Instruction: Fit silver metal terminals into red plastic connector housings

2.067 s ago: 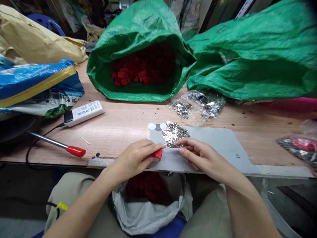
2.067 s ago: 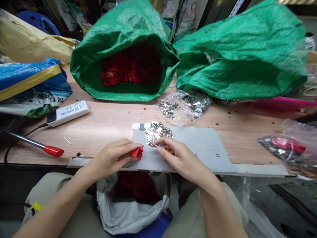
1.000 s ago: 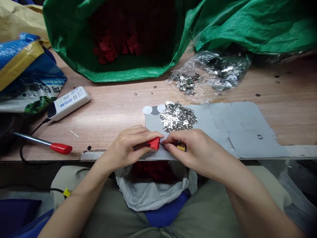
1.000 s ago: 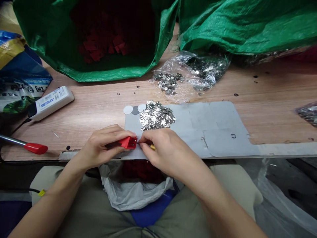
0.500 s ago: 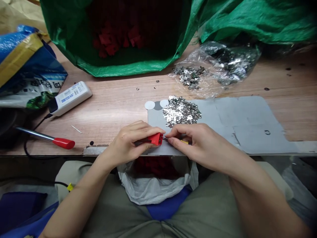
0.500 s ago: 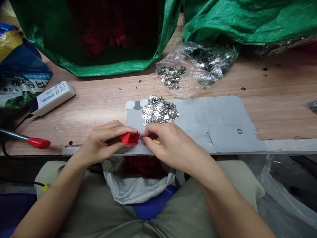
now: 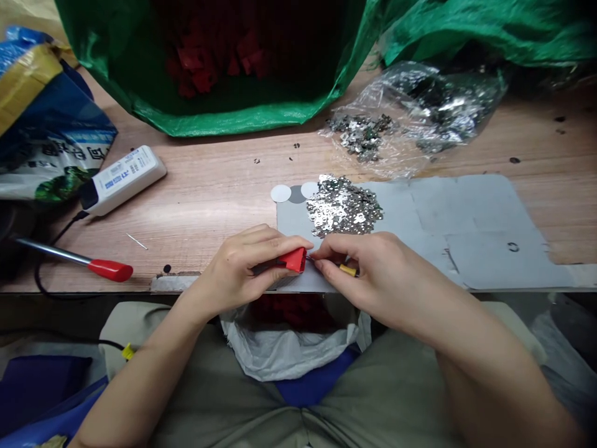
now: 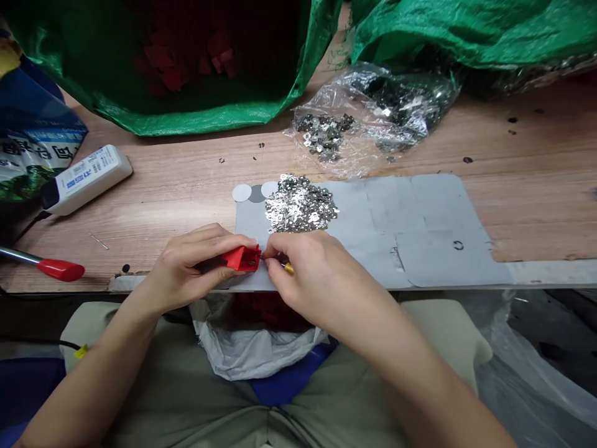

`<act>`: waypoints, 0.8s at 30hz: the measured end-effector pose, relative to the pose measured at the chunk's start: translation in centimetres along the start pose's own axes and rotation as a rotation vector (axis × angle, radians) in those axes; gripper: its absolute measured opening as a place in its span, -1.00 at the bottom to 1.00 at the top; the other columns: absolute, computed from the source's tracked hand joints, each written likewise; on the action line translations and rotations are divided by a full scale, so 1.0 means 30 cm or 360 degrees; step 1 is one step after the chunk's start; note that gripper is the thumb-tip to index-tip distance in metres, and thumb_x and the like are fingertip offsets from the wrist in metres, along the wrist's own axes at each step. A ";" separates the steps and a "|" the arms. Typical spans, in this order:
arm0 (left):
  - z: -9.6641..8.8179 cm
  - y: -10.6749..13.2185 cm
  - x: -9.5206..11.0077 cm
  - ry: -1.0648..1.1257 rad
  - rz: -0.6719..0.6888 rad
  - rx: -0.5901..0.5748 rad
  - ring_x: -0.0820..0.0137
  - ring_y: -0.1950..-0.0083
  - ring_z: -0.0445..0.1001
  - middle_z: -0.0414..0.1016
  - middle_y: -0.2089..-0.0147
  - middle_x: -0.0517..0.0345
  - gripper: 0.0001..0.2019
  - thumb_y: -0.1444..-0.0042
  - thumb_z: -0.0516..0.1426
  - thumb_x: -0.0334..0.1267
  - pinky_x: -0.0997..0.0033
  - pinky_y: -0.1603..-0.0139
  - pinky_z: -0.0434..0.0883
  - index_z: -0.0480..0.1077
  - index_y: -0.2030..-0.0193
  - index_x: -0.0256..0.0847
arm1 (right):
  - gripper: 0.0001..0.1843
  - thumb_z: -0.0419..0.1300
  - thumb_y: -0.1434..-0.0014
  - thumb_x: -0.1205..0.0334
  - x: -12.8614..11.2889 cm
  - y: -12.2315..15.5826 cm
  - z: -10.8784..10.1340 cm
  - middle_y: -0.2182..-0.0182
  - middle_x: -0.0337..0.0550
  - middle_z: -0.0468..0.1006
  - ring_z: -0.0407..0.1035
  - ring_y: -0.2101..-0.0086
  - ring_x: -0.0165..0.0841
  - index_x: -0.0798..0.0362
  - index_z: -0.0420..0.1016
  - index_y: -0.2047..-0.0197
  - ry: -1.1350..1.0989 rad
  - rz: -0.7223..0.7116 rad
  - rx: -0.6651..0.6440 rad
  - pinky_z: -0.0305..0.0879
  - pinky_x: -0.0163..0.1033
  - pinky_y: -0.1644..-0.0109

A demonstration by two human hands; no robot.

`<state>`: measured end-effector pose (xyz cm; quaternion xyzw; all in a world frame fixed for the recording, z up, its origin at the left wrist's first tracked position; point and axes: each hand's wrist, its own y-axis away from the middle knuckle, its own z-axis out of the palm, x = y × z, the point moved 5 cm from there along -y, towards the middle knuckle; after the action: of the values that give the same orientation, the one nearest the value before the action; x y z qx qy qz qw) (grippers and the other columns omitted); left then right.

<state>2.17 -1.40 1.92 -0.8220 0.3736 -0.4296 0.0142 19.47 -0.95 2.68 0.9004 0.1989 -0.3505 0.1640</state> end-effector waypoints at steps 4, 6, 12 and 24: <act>0.000 -0.001 0.000 -0.0004 -0.0022 -0.0024 0.35 0.13 0.50 0.60 0.10 0.02 -0.65 -0.24 0.20 -0.34 0.35 0.10 0.43 0.44 -0.17 -0.17 | -0.82 0.14 -0.23 0.28 0.020 -0.012 -0.001 0.50 -0.22 0.56 0.37 0.51 -0.35 0.00 0.59 0.32 -0.0108 0.0026 -0.0063 0.13 -0.29 0.47; -0.001 0.000 0.001 0.0001 -0.0034 -0.0023 0.35 0.13 0.50 0.59 0.11 0.03 -0.66 -0.24 0.20 -0.34 0.35 0.10 0.43 0.45 -0.16 -0.17 | -0.82 0.14 -0.24 0.26 0.035 -0.016 0.001 0.47 -0.23 0.58 0.41 0.48 -0.35 0.01 0.59 0.31 -0.0238 0.0026 -0.0138 0.16 -0.30 0.45; -0.002 0.005 0.003 0.0021 -0.0017 -0.0009 0.34 0.11 0.50 0.59 0.10 0.01 -0.65 -0.24 0.19 -0.37 0.35 0.08 0.44 0.44 -0.17 -0.19 | -0.83 0.16 -0.25 0.27 0.044 -0.007 -0.001 0.47 -0.26 0.57 0.39 0.49 -0.39 0.03 0.58 0.30 -0.0286 0.0014 -0.0125 0.17 -0.32 0.43; 0.003 0.005 -0.002 0.0007 -0.0020 -0.0027 0.35 0.10 0.50 0.59 0.09 0.02 -0.64 -0.24 0.19 -0.37 0.35 0.08 0.43 0.43 -0.18 -0.17 | -0.83 0.16 -0.24 0.27 0.040 -0.001 0.008 0.53 -0.28 0.53 0.35 0.52 -0.39 0.01 0.59 0.33 -0.0221 0.0039 -0.0043 0.13 -0.31 0.46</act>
<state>2.11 -1.50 1.76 -0.8234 0.3721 -0.4283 0.0037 20.13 -0.75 1.68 0.8740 0.1806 -0.4074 0.1938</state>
